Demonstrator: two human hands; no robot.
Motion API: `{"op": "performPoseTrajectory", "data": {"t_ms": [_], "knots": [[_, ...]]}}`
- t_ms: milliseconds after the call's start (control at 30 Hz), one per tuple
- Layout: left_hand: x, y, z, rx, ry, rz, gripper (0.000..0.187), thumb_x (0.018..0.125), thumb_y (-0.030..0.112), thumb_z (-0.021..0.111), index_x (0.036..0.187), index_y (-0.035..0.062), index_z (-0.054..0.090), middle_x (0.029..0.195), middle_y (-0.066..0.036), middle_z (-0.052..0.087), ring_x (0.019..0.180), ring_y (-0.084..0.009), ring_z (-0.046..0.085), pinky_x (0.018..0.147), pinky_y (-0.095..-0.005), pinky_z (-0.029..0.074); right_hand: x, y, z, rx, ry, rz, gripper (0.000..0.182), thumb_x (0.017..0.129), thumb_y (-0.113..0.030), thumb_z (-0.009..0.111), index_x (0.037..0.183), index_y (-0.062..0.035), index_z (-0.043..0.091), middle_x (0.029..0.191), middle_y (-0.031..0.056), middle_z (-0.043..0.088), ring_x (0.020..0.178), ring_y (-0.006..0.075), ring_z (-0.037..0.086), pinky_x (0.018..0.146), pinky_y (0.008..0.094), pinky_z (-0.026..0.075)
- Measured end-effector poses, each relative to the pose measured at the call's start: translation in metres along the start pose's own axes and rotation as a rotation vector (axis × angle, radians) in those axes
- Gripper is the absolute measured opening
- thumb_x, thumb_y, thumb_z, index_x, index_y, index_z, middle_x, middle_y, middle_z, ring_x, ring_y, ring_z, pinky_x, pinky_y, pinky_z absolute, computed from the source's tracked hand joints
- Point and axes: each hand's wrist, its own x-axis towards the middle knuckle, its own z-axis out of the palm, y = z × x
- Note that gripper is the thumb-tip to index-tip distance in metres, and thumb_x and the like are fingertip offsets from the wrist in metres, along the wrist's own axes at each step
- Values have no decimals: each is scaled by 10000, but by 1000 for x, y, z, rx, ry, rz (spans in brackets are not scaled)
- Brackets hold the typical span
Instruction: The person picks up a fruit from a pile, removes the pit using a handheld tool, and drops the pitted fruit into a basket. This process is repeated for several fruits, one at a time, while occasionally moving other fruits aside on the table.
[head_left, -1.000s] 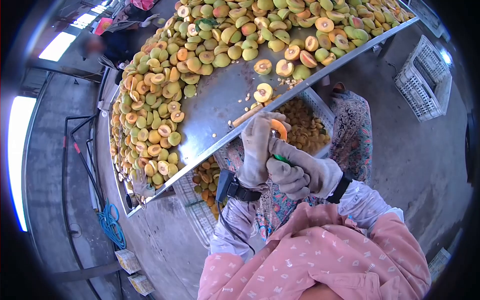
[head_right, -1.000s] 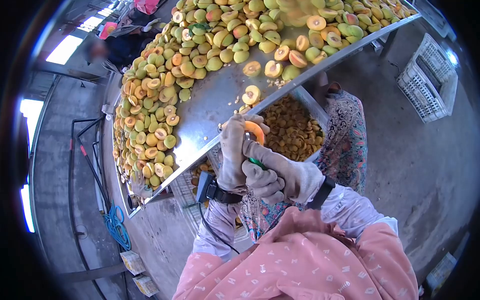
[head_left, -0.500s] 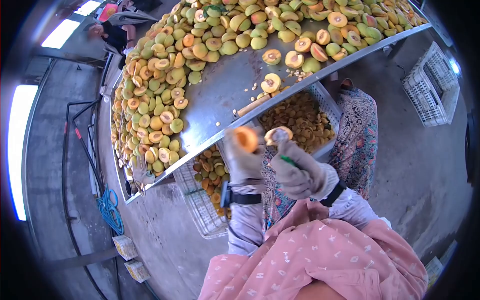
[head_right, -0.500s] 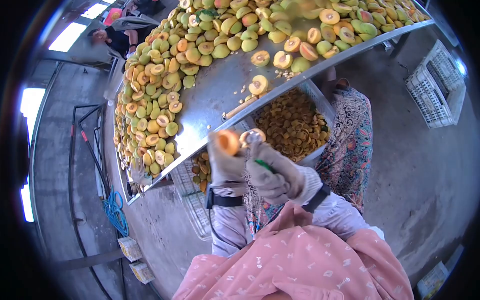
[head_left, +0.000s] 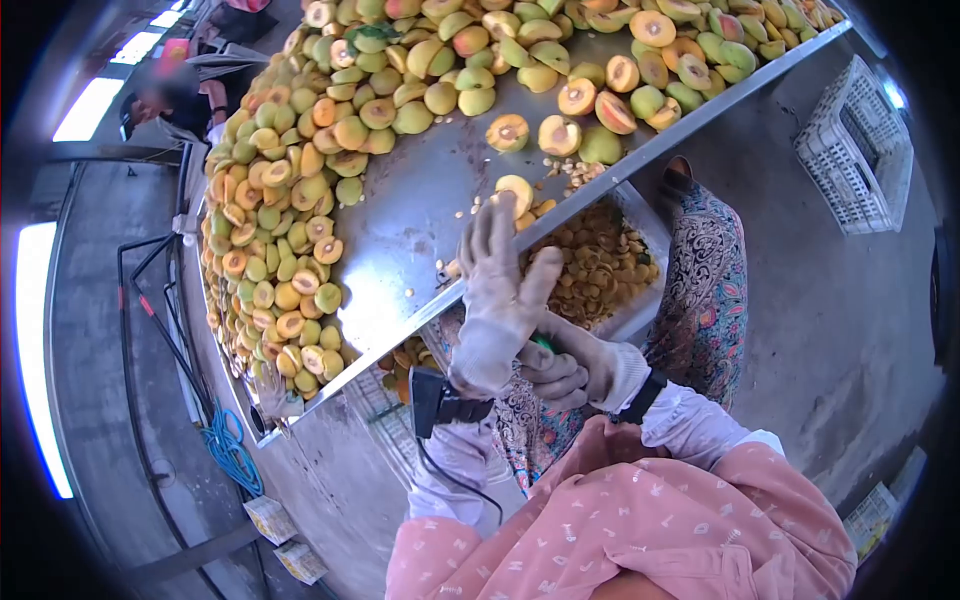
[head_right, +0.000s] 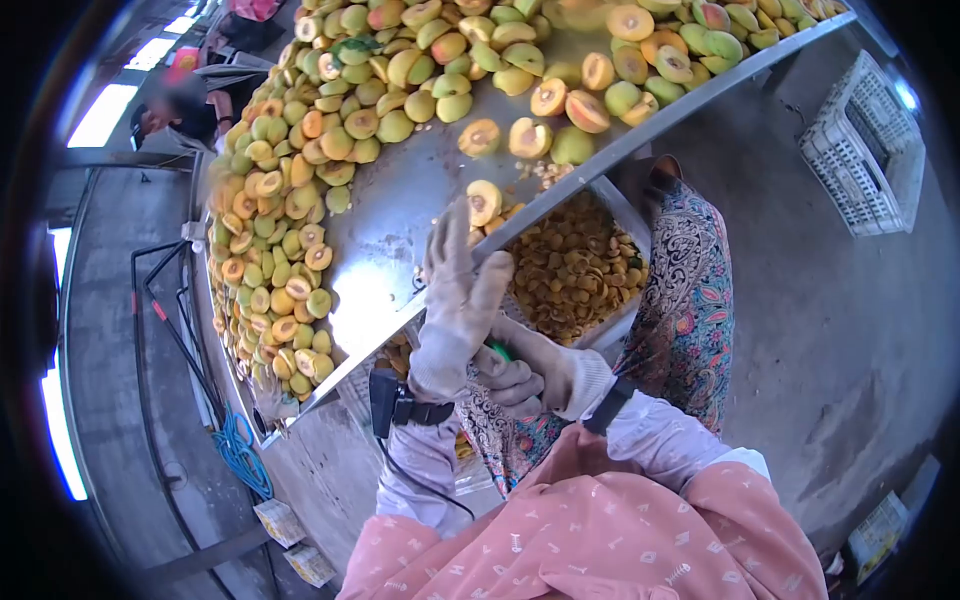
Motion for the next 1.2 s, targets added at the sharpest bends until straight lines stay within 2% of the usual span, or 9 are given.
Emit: {"op": "performPoseTrajectory", "data": {"t_ms": [200,267,533,633,733,767,800,1033,1200], "knots": [[77,-53,16,9,101,-77,684,887,427,663,1437,81,453,1412,-253,459,1301,-414,468,1064,-479,411,-16,-3,-12,166,107,-225,562,1039,-564,296,762,-124,511,489,-68,324,353,58,273,319,241,231],[102,-32,10,307,-354,-312,569,855,418,707,1310,110,558,1355,-196,521,1191,-378,581,968,-442,487,-18,-4,5,6,334,-265,536,1040,-556,328,748,-137,489,498,-84,332,359,47,260,325,226,226],[77,-15,10,-154,-100,-429,349,884,299,679,1080,21,601,1011,-107,641,937,-202,642,840,-310,520,-21,-8,48,-482,749,-411,527,1024,-559,345,795,-111,503,527,-31,407,384,100,340,368,293,298],[41,-3,1,-1142,91,-403,345,986,250,536,1174,-39,555,1058,-95,629,959,-166,617,848,-285,510,-12,-2,59,-742,829,-515,439,1029,-473,416,885,-79,547,587,-11,478,394,94,391,375,272,322],[13,-3,0,-1142,173,-262,375,1021,272,502,1231,-35,552,1062,-105,629,974,-174,618,864,-291,511,-3,6,73,-926,939,-606,283,1037,-317,465,1048,-63,590,686,-6,533,431,71,432,389,242,330],[4,9,-13,-630,179,-58,382,1057,275,437,1253,-32,554,1108,-116,638,1020,-186,620,898,-288,501,-1,10,75,-964,958,-619,258,1033,-293,480,1063,-63,593,695,-13,532,463,62,445,409,236,343],[-2,21,-23,-630,195,-49,382,1057,275,437,1253,-32,554,1108,-116,638,1020,-186,620,898,-288,501,1,14,76,-1002,978,-635,236,1029,-269,495,1078,-62,596,704,-20,531,496,52,457,429,231,357],[-29,66,-45,-1102,258,-390,589,1068,444,298,1218,-49,584,1139,-152,665,1073,-202,618,946,-320,486,6,41,72,-1258,1017,-738,355,1010,-321,546,1077,10,654,737,83,615,655,137,547,622,331,463],[-44,73,-46,-1272,283,-424,577,1055,443,349,1167,-56,617,1036,-156,692,860,-193,670,767,-288,547,11,57,74,-1314,1107,-749,343,1017,-307,539,1072,8,663,729,73,623,644,129,512,609,316,456]]}}
